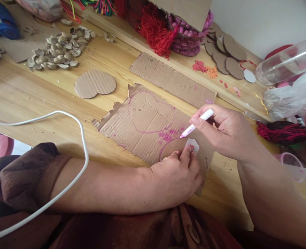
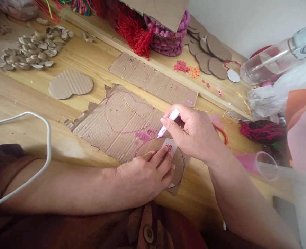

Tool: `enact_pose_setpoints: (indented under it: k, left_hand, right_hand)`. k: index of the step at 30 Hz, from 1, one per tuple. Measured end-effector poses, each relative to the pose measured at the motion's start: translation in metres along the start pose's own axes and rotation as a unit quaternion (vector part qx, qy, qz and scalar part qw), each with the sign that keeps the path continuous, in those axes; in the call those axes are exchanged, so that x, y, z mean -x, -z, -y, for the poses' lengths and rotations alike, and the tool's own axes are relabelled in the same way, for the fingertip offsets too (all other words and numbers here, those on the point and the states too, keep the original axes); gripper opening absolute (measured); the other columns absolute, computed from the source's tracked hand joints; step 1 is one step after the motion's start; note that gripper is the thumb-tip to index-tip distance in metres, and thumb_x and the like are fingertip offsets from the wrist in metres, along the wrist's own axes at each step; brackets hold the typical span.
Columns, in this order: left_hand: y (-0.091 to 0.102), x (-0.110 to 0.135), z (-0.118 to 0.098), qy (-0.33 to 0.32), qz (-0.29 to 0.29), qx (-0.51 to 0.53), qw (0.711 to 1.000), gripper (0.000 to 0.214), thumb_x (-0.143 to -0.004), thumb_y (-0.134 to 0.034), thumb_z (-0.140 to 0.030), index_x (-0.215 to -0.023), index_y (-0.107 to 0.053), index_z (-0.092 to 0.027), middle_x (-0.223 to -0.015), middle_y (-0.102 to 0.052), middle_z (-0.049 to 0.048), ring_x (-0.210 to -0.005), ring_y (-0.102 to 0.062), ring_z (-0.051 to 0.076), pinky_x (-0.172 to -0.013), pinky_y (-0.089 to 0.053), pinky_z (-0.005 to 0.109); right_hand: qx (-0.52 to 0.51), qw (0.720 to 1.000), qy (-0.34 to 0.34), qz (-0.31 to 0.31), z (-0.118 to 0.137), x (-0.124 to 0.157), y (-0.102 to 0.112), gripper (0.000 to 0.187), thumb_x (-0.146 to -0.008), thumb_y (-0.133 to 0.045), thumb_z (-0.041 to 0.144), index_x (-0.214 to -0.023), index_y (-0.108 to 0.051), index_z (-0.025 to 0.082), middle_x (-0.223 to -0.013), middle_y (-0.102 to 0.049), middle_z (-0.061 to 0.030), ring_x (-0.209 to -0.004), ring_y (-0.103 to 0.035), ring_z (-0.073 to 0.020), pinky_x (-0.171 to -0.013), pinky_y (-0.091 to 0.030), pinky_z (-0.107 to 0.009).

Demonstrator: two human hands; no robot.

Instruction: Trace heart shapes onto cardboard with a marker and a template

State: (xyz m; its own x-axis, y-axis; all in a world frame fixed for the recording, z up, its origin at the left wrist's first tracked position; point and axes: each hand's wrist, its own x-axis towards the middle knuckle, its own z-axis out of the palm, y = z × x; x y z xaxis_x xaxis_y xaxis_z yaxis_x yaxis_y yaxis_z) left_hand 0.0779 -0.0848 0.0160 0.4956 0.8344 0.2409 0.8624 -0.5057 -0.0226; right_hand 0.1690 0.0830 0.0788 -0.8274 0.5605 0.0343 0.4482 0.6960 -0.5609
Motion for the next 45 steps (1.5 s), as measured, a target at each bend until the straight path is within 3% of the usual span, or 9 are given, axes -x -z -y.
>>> enact_pose_setpoints:
  k: [6,13,22,35,45]
  left_hand:
    - [0.001,0.000,0.001,0.010,-0.004,0.007,1.000,0.040,-0.105,-0.046,-0.028,-0.134,-0.070,-0.015,-0.141,-0.066,0.0236,-0.128,-0.066,0.041,-0.084,-0.064,0.042]
    - [0.001,-0.001,0.001,0.017,-0.003,0.012,1.000,0.039,-0.105,-0.050,-0.033,-0.133,-0.071,-0.015,-0.140,-0.067,0.0216,-0.127,-0.068,0.039,-0.084,-0.064,0.041]
    - [0.001,0.000,0.003,0.001,0.001,-0.004,1.000,0.039,-0.105,-0.047,-0.031,-0.133,-0.070,-0.014,-0.142,-0.065,0.0234,-0.131,-0.065,0.039,-0.088,-0.063,0.041]
    - [0.005,0.000,0.008,-0.016,0.017,0.007,1.000,0.041,-0.104,-0.045,-0.026,-0.133,-0.069,-0.010,-0.142,-0.064,0.0249,-0.131,-0.065,0.038,-0.088,-0.065,0.039]
    - [0.003,0.001,0.007,-0.011,-0.006,0.010,1.000,0.039,-0.103,-0.049,-0.027,-0.131,-0.070,-0.012,-0.140,-0.066,0.0250,-0.127,-0.068,0.038,-0.085,-0.066,0.040]
  right_hand:
    - [-0.069,0.998,0.002,0.012,0.012,0.003,-0.010,0.024,-0.100,-0.062,0.043,-0.089,-0.069,0.023,-0.068,-0.062,0.0024,-0.055,-0.049,-0.0109,-0.051,-0.037,-0.027]
    - [-0.107,0.994,0.016,0.033,0.012,0.002,-0.021,0.023,-0.100,-0.064,0.041,-0.089,-0.067,0.021,-0.066,-0.057,0.0051,-0.054,-0.043,-0.0084,-0.051,-0.033,-0.025]
    - [-0.109,0.993,-0.036,0.029,-0.012,0.000,-0.012,0.026,-0.098,-0.064,0.045,-0.087,-0.068,0.022,-0.068,-0.061,0.0030,-0.058,-0.048,-0.0111,-0.055,-0.037,-0.028]
    - [-0.071,0.994,-0.066,-0.042,-0.040,0.019,0.006,0.033,-0.095,-0.064,0.051,-0.084,-0.068,0.020,-0.071,-0.064,0.0005,-0.062,-0.052,-0.0131,-0.059,-0.038,-0.029]
    - [-0.123,0.987,-0.074,-0.065,-0.036,0.025,0.003,0.026,-0.096,-0.064,0.045,-0.087,-0.067,0.021,-0.074,-0.062,0.0013,-0.064,-0.050,-0.0126,-0.060,-0.038,-0.030]
